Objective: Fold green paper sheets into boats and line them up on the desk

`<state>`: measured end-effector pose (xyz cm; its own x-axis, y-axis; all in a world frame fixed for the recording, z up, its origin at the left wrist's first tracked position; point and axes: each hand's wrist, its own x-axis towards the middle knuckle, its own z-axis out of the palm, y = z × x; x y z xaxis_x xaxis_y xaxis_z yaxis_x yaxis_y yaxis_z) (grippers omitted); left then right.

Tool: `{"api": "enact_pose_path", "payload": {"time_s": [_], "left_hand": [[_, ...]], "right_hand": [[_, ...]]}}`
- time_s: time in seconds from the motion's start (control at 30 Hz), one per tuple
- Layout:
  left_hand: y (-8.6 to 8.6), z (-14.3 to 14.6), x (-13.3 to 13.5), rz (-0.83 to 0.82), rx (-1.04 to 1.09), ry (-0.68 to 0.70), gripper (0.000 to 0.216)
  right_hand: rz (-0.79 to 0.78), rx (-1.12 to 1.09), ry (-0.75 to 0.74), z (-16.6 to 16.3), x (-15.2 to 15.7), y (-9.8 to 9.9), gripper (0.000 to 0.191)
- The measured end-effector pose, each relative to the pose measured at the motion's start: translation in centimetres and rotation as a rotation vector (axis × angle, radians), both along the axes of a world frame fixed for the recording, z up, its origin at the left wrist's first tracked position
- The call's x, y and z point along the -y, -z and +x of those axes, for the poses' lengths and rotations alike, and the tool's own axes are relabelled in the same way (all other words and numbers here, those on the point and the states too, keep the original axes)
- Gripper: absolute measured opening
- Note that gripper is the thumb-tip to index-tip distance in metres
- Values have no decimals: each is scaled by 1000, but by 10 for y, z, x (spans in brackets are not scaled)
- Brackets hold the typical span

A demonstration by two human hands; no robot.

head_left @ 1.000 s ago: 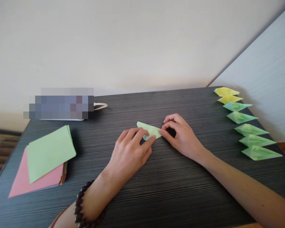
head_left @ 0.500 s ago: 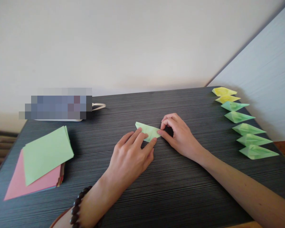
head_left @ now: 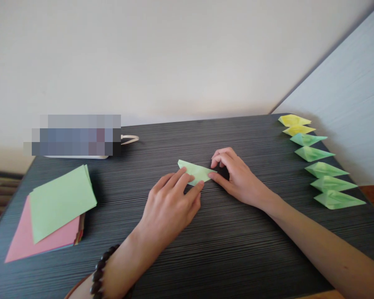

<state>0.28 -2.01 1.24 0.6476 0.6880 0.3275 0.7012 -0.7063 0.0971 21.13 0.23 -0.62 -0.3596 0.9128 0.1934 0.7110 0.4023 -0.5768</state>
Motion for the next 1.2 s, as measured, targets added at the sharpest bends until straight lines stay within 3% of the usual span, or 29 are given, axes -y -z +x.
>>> {"api": "enact_pose_path", "payload": {"time_s": [0.33, 0.77, 1.0, 1.2], "left_hand": [[1, 2, 1, -12, -2, -1, 22], [-1, 0, 1, -15, -4, 7, 22], [0, 2, 1, -28, -12, 0, 23], [0, 1, 1, -29, -5, -1, 23]], "right_hand": [[16, 36, 36, -5, 2, -2, 19], [-124, -101, -63, 9, -3, -10, 26], [-25, -29, 43, -3, 1, -5, 22], [-117, -81, -21, 7, -2, -8, 26]]}}
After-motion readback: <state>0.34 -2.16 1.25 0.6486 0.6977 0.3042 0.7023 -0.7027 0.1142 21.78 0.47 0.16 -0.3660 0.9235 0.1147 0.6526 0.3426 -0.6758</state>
